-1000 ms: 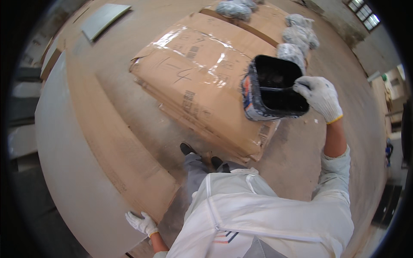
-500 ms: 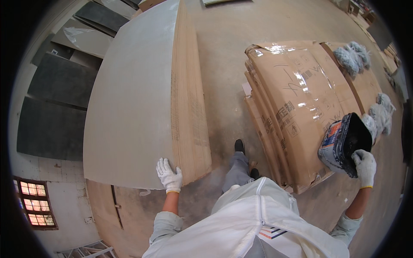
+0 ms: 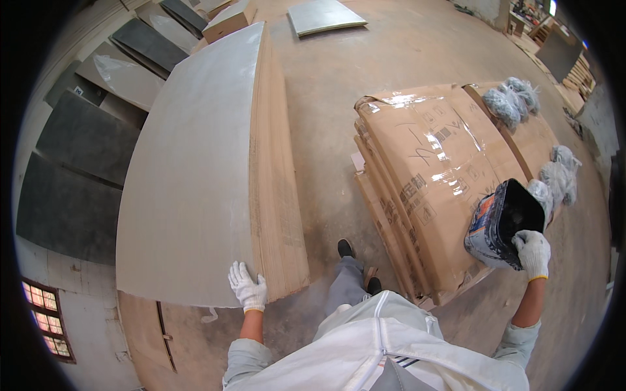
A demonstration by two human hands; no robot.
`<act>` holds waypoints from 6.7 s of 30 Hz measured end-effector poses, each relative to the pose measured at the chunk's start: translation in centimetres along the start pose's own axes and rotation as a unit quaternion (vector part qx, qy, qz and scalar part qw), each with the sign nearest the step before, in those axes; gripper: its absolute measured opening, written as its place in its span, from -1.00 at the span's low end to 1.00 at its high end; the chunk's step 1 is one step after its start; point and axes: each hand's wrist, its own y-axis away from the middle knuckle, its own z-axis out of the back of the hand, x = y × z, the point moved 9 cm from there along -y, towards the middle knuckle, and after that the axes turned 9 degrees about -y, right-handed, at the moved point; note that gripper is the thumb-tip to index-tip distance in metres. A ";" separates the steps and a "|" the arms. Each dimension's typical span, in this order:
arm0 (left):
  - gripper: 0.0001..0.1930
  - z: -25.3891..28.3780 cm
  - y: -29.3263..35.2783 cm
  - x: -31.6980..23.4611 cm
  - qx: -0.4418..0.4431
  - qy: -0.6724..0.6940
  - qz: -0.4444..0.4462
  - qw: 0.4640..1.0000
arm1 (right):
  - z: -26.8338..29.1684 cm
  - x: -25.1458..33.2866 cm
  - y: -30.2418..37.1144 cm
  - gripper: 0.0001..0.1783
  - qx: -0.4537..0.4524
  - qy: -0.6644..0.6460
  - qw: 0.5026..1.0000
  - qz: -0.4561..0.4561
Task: The person carries a paint bucket and a large wooden board, places the board on supports, and applies black paint with a brush. The person repeatedly dips the brush into the bucket and spreads the paint across the board surface.
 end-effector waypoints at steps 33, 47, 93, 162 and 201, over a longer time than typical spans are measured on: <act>-0.46 -6.7 39.5 12.2 0.208 0.267 0.318 0.886 | -22.3 40.4 35.6 -0.54 0.349 -0.252 0.818 0.381; -0.73 -5.6 88.5 31.0 0.490 0.085 0.488 0.717 | -33.8 51.2 39.4 -0.43 0.446 -0.531 0.720 0.015; -0.81 -16.4 -1.0 73.3 0.026 0.709 0.486 0.511 | -32.8 62.7 47.7 -0.72 0.211 -0.621 0.738 -0.160; -0.84 -35.7 -0.9 175.1 0.293 0.544 0.526 0.584 | -53.8 148.2 100.9 -0.35 -0.232 -0.575 0.653 -0.435; -0.43 -51.7 -113.7 96.9 0.667 0.643 0.010 0.376 | -63.7 198.2 94.0 -0.59 -0.452 -0.853 0.152 -0.211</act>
